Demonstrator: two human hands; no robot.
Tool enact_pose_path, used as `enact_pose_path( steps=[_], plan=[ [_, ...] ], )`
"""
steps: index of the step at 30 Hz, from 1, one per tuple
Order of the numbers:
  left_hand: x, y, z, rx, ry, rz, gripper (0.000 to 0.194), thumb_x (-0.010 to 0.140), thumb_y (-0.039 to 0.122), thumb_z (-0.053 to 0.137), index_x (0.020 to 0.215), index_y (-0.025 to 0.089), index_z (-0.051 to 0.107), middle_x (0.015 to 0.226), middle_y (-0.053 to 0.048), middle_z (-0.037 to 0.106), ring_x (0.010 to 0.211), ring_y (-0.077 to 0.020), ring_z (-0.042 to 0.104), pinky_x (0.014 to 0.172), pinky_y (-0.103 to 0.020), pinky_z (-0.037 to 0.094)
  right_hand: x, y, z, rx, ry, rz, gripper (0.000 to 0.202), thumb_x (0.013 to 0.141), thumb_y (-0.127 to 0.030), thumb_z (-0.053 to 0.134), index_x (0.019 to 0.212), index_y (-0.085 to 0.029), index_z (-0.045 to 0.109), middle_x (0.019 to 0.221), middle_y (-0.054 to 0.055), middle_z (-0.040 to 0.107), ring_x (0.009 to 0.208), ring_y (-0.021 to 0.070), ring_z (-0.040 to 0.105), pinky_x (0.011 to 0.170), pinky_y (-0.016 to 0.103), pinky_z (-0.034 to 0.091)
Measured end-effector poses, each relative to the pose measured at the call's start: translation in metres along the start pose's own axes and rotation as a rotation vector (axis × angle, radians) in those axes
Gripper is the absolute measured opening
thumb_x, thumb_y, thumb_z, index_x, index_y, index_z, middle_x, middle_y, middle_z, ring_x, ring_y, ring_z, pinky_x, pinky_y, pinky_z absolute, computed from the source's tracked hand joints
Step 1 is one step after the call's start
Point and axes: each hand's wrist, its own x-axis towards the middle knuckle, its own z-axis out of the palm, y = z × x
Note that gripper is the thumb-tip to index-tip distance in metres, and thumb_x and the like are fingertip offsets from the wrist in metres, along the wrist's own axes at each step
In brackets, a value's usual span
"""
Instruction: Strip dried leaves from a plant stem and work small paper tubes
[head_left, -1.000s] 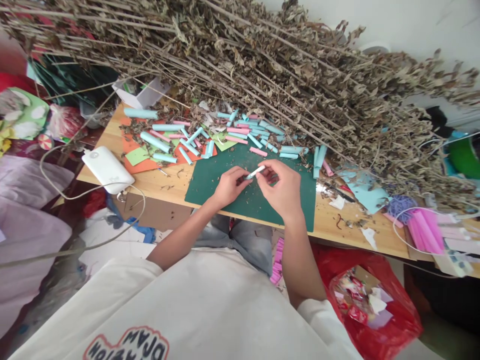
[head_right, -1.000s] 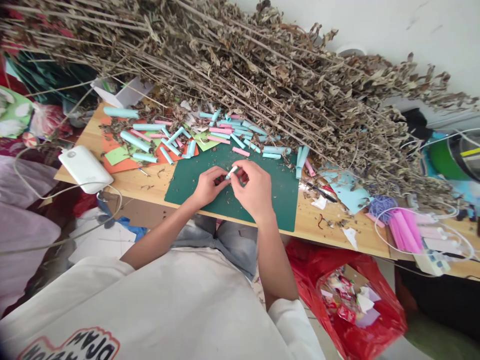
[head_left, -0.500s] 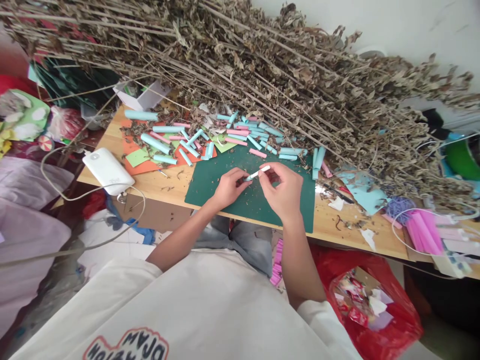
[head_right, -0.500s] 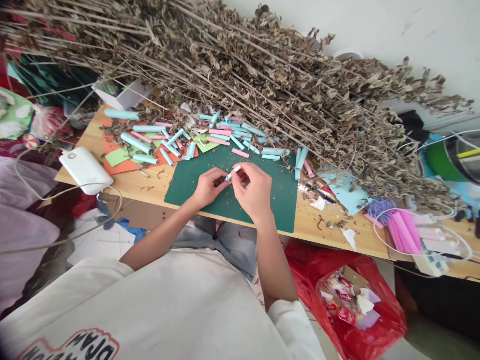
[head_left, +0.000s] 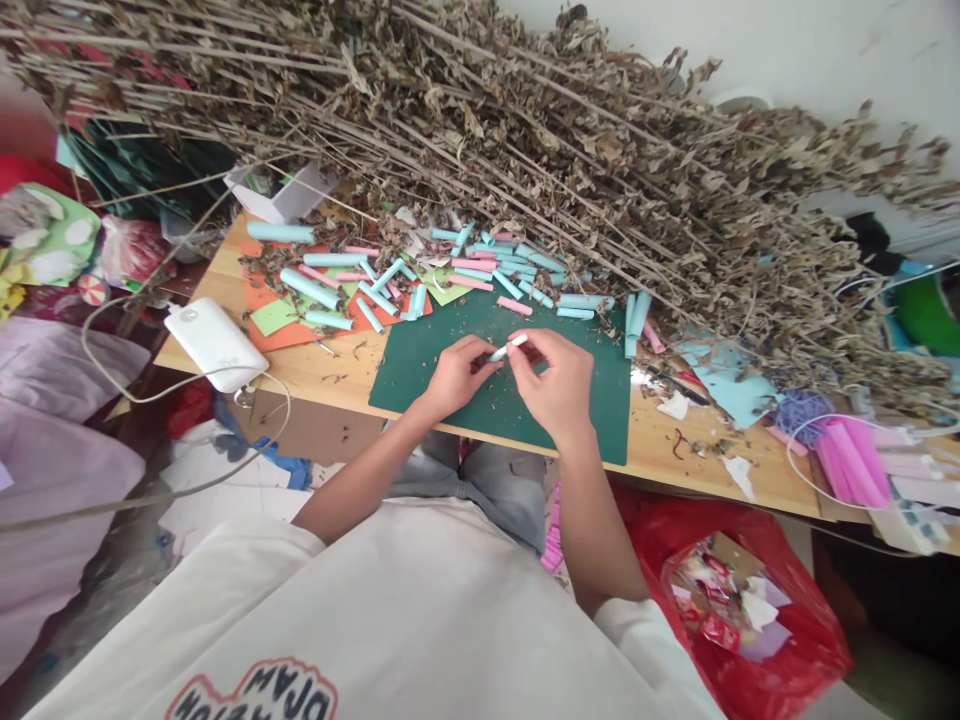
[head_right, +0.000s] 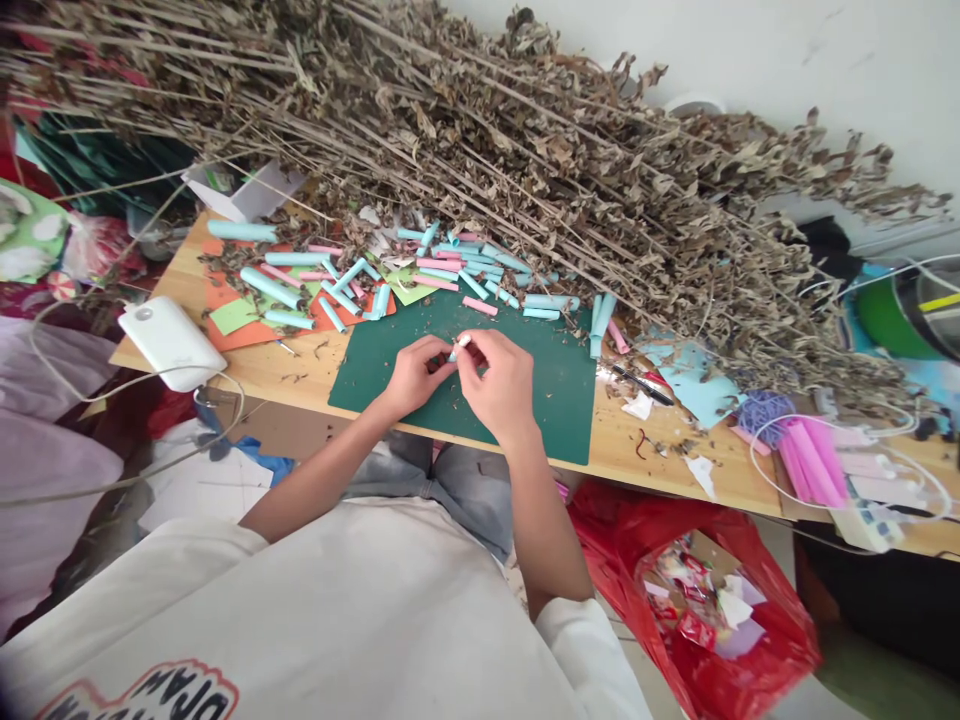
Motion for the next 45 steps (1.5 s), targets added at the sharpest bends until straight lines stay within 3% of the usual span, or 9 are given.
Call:
enact_pose_path(
  steps=[4,8,13,18,23,31,34,40,45],
  plan=[
    [-0.001,-0.001,0.002,0.008,0.011,-0.002,0.017,0.088,0.033,0.064,0.089,0.016,0.065,0.082,-0.003,0.061,0.065,-0.0102,0.055,0.058,-0.021,0.046,0.0,-0.009,-0.027,0.043,0.349,0.067,0.014,0.088,-0.035,0.059,0.086,-0.023,0.065,0.078,0.002,0.065,0.066,0.0156,0.06,0.063,0.03,0.051],
    [-0.001,0.001,0.001,0.024,0.096,-0.031,0.019,0.089,0.036,0.062,0.088,0.017,0.064,0.082,-0.004,0.061,0.068,-0.0115,0.057,0.058,-0.021,0.047,-0.004,0.02,-0.037,0.149,0.603,0.162,0.017,0.086,-0.037,0.061,0.087,-0.021,0.062,0.073,0.0,0.061,0.064,0.0157,0.062,0.061,0.03,0.052],
    [0.0,0.001,0.0,0.013,0.166,-0.076,0.016,0.092,0.031,0.057,0.092,0.017,0.064,0.091,-0.006,0.063,0.07,-0.0119,0.057,0.059,-0.023,0.048,-0.029,0.078,-0.012,0.038,0.428,0.246,0.016,0.084,-0.032,0.061,0.091,-0.019,0.065,0.082,0.004,0.067,0.07,0.0163,0.064,0.064,0.029,0.053],
    [-0.001,-0.001,0.001,0.018,0.14,-0.077,0.013,0.092,0.028,0.056,0.091,0.017,0.063,0.091,-0.006,0.063,0.07,-0.0126,0.057,0.061,-0.025,0.047,-0.053,0.107,0.006,-0.319,0.315,0.107,0.016,0.088,-0.025,0.054,0.094,-0.018,0.067,0.087,0.008,0.069,0.079,0.0209,0.062,0.077,0.036,0.051],
    [0.0,0.0,0.0,0.066,0.127,-0.063,0.009,0.091,0.024,0.057,0.092,0.017,0.064,0.089,-0.006,0.063,0.076,-0.0152,0.058,0.066,-0.026,0.047,-0.049,0.092,0.015,-0.426,0.208,-0.004,0.018,0.087,-0.028,0.058,0.1,-0.02,0.068,0.109,0.013,0.064,0.105,0.0278,0.055,0.092,0.044,0.046],
    [0.001,0.001,0.0,0.094,0.108,-0.048,0.008,0.09,0.019,0.056,0.094,0.017,0.063,0.09,-0.005,0.063,0.08,-0.0164,0.058,0.075,-0.029,0.047,-0.028,0.061,0.053,-0.446,-0.128,-0.01,0.026,0.093,-0.031,0.051,0.105,-0.02,0.072,0.096,0.012,0.065,0.092,0.0265,0.054,0.084,0.041,0.046],
    [0.001,0.001,0.0,0.103,0.091,-0.04,0.008,0.091,0.02,0.056,0.094,0.017,0.062,0.091,-0.005,0.063,0.081,-0.016,0.057,0.076,-0.028,0.046,-0.026,0.067,0.056,-0.387,-0.109,0.032,0.025,0.092,-0.025,0.05,0.098,-0.018,0.073,0.09,0.011,0.068,0.089,0.0252,0.058,0.083,0.039,0.047],
    [0.001,0.003,-0.001,0.138,0.052,-0.031,0.007,0.091,0.023,0.057,0.088,0.016,0.06,0.082,-0.003,0.058,0.075,-0.0149,0.053,0.071,-0.026,0.043,-0.028,0.07,0.048,0.123,0.151,0.292,0.022,0.087,-0.034,0.058,0.093,-0.019,0.073,0.091,0.006,0.074,0.076,0.0181,0.065,0.076,0.032,0.053],
    [0.001,0.003,-0.002,0.119,-0.005,0.011,0.009,0.093,0.023,0.054,0.089,0.017,0.059,0.086,-0.003,0.058,0.076,-0.0145,0.053,0.07,-0.025,0.042,-0.028,0.064,0.055,0.315,0.177,0.372,0.021,0.082,-0.034,0.063,0.09,-0.02,0.075,0.089,0.005,0.075,0.078,0.0186,0.068,0.074,0.031,0.055]
  ],
)
